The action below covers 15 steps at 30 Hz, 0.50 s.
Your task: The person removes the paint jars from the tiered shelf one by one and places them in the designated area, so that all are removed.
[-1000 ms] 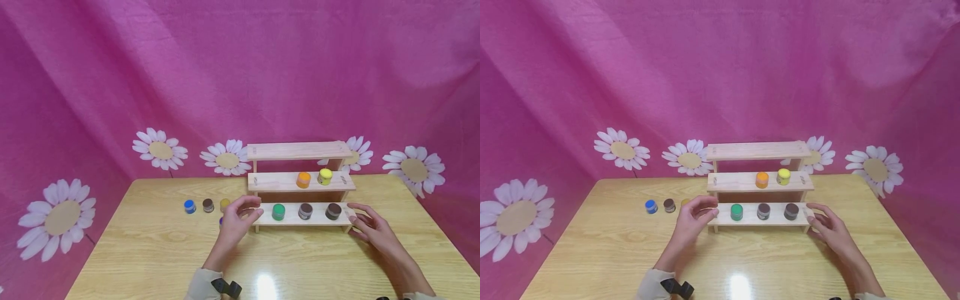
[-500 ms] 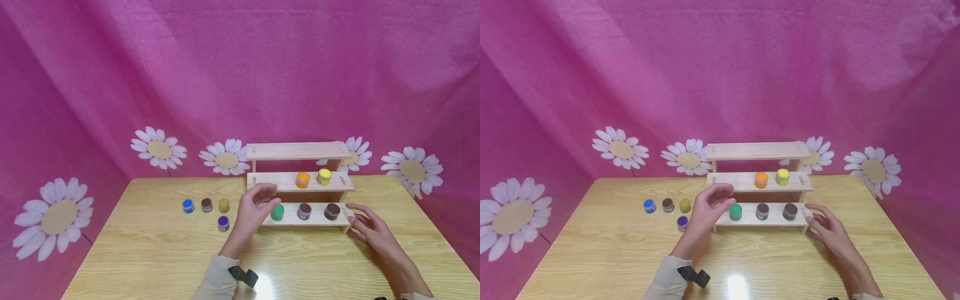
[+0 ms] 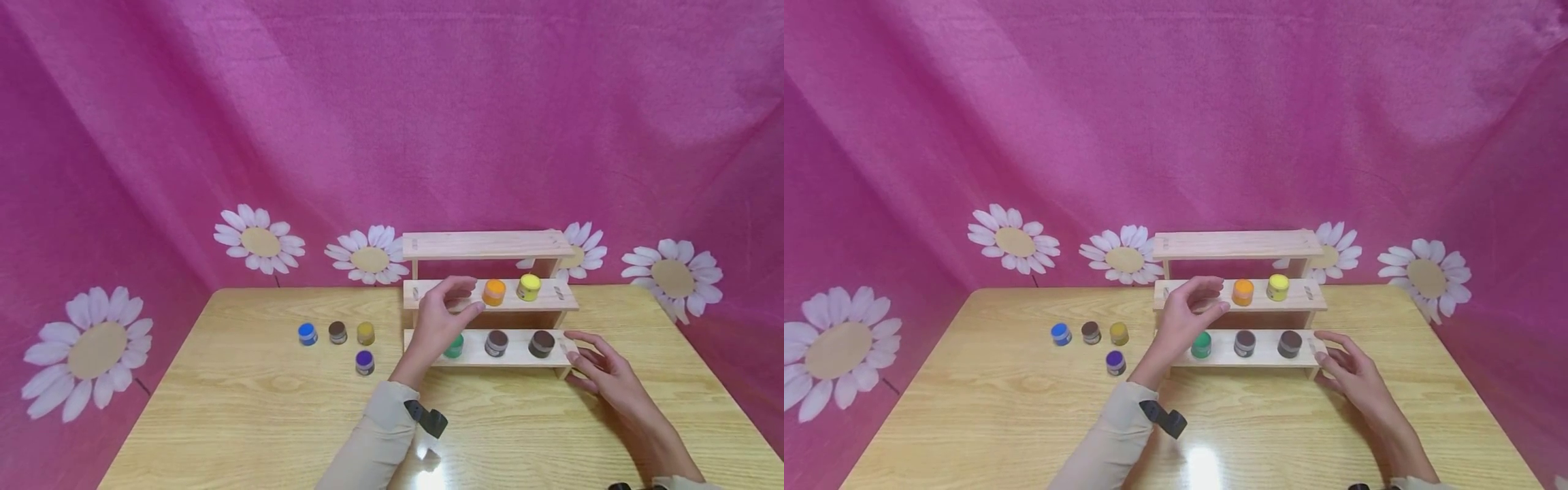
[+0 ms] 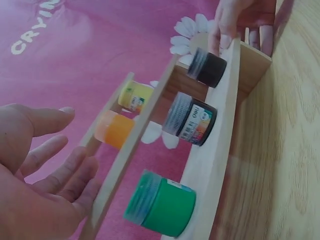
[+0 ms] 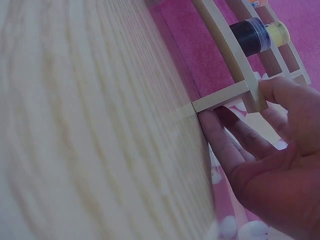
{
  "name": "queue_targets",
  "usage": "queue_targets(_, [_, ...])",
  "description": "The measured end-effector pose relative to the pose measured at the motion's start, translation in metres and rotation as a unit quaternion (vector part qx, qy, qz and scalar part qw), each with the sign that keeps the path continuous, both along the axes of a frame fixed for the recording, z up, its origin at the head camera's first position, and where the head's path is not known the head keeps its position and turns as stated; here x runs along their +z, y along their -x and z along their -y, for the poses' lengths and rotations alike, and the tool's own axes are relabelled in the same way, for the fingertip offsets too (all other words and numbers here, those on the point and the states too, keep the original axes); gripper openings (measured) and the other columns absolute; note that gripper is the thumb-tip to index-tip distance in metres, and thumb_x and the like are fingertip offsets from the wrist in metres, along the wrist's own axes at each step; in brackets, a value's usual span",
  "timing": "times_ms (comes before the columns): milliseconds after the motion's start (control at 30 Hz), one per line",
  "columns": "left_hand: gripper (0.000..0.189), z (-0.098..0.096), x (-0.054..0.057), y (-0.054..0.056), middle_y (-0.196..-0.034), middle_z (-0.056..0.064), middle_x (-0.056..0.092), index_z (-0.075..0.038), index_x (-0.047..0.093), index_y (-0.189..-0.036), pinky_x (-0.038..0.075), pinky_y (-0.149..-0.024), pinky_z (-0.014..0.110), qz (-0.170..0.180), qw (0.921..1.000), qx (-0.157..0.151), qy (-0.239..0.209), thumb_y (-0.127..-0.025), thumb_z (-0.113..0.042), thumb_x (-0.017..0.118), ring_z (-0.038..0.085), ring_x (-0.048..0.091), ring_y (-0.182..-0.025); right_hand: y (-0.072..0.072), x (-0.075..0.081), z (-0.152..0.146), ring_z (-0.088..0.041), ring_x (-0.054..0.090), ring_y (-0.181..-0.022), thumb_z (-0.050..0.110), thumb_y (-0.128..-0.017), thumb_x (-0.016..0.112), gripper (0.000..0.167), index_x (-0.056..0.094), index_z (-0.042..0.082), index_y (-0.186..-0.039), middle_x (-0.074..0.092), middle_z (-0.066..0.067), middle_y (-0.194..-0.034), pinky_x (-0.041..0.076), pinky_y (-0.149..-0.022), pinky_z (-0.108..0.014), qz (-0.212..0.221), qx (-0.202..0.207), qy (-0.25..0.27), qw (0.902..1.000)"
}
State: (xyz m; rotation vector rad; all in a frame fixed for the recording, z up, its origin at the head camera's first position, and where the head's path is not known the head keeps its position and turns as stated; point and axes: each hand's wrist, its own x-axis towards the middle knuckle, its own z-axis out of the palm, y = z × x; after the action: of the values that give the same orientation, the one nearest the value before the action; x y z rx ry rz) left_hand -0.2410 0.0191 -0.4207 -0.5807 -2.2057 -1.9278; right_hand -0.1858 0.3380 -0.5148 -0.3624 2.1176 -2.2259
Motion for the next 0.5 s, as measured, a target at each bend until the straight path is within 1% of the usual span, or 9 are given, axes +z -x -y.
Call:
queue_targets(100, [0.038,-0.006,-0.001,0.007,-0.123,0.012,0.070,-0.003,0.068,-0.125,0.055,-0.101,0.032,-0.002,0.9998,0.009,0.017,-0.089,-0.006,0.080,0.025,0.067,-0.113,0.000,0.001,0.000,-0.005,0.067,-0.106,0.003,-0.106,0.054,0.044,0.044,0.003,-0.149,0.068,0.006,-0.120,0.062,-0.085,-0.032,0.005,-0.002,-0.007,1.0000])
queue_targets(233, [0.040,-0.013,0.001,0.013,-0.125,0.008,0.070,-0.005,0.067,-0.127,0.053,-0.101,0.025,0.005,0.9984,0.023,0.051,-0.090,-0.009,0.080,0.022,0.066,-0.115,0.002,0.002,-0.001,-0.006,0.067,-0.104,0.004,-0.106,0.054,0.044,0.044,0.003,-0.149,0.068,0.006,-0.120,0.062,-0.084,-0.032,0.007,-0.002,-0.008,0.9999])
queue_targets(400, [0.042,-0.025,0.001,0.019,-0.124,0.007,0.070,-0.007,0.067,-0.129,0.052,-0.100,0.022,-0.001,0.9914,0.051,0.121,-0.090,-0.014,0.082,0.020,0.066,-0.115,0.002,0.002,-0.001,-0.006,0.067,-0.104,0.003,-0.106,0.054,0.044,0.045,0.004,-0.149,0.068,0.006,-0.120,0.062,-0.084,-0.032,0.007,0.001,-0.005,1.0000])
queue_targets(500, [0.044,-0.031,-0.002,0.022,-0.122,0.006,0.071,-0.007,0.067,-0.129,0.051,-0.100,0.021,-0.009,0.9885,0.060,0.138,-0.089,-0.017,0.083,0.019,0.067,-0.113,0.001,0.001,-0.001,-0.006,0.067,-0.104,0.001,-0.106,0.053,0.044,0.045,0.004,-0.149,0.068,0.005,-0.119,0.062,-0.084,-0.032,0.005,0.006,-0.003,1.0000])
